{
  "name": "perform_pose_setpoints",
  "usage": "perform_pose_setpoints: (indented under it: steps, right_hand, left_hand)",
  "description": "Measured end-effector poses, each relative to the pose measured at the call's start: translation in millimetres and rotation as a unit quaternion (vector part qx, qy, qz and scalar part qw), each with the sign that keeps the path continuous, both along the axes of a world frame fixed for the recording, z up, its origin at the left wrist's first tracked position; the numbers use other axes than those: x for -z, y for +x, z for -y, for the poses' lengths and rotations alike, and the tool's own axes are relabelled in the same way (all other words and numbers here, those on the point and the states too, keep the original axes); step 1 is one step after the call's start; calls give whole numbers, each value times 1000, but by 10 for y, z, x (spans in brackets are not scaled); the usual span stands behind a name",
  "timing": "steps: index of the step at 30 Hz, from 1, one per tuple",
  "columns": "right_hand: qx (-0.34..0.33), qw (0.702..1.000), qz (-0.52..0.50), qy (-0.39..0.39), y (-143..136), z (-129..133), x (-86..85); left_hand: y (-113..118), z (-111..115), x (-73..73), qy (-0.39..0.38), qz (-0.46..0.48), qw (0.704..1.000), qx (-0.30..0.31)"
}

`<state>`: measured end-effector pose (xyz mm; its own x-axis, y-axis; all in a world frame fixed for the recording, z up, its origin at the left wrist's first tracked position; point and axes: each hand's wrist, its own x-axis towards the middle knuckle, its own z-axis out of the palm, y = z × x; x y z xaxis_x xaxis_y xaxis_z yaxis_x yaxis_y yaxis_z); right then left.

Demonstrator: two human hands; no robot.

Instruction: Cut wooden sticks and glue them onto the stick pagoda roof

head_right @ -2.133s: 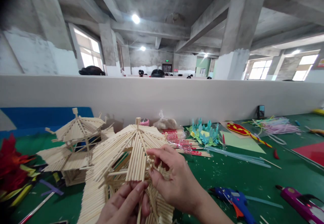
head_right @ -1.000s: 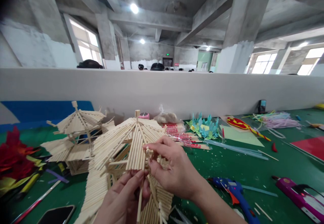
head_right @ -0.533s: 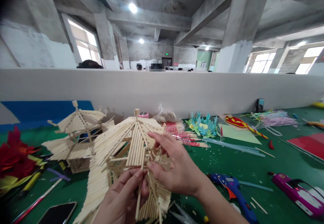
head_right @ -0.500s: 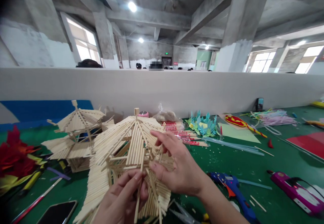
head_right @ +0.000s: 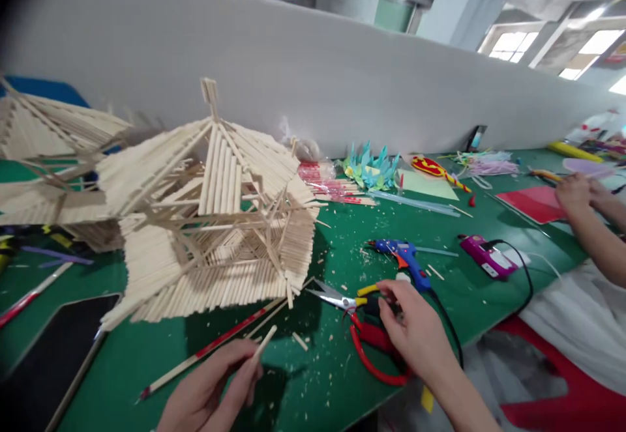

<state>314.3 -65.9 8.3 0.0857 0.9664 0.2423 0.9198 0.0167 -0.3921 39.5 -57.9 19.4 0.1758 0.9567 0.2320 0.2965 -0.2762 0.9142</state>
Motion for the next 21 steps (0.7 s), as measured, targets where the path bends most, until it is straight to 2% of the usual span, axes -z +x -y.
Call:
perform_pose_setpoints:
  steps: [2,6,10,13,21]
  right_hand:
    - [-13,999,33,-20,14,75,137]
    - [-31,992,107,-60,-23,37,247]
    - [-49,980,167,-91,-40,-78,190]
    - [-79,973,193,-99,-19,-119,133]
    - [-175,971,163,-18,-46,-131,101]
  left_hand:
    - [16,-68,136,90,-57,994,17]
    - [15,-146,284,122,-73,989,35]
    - [-60,-142,372,135,-92,985,56]
    - [-99,-139,405,139,-100,984,49]
    - [-109,-104,429,155,-102,982,42]
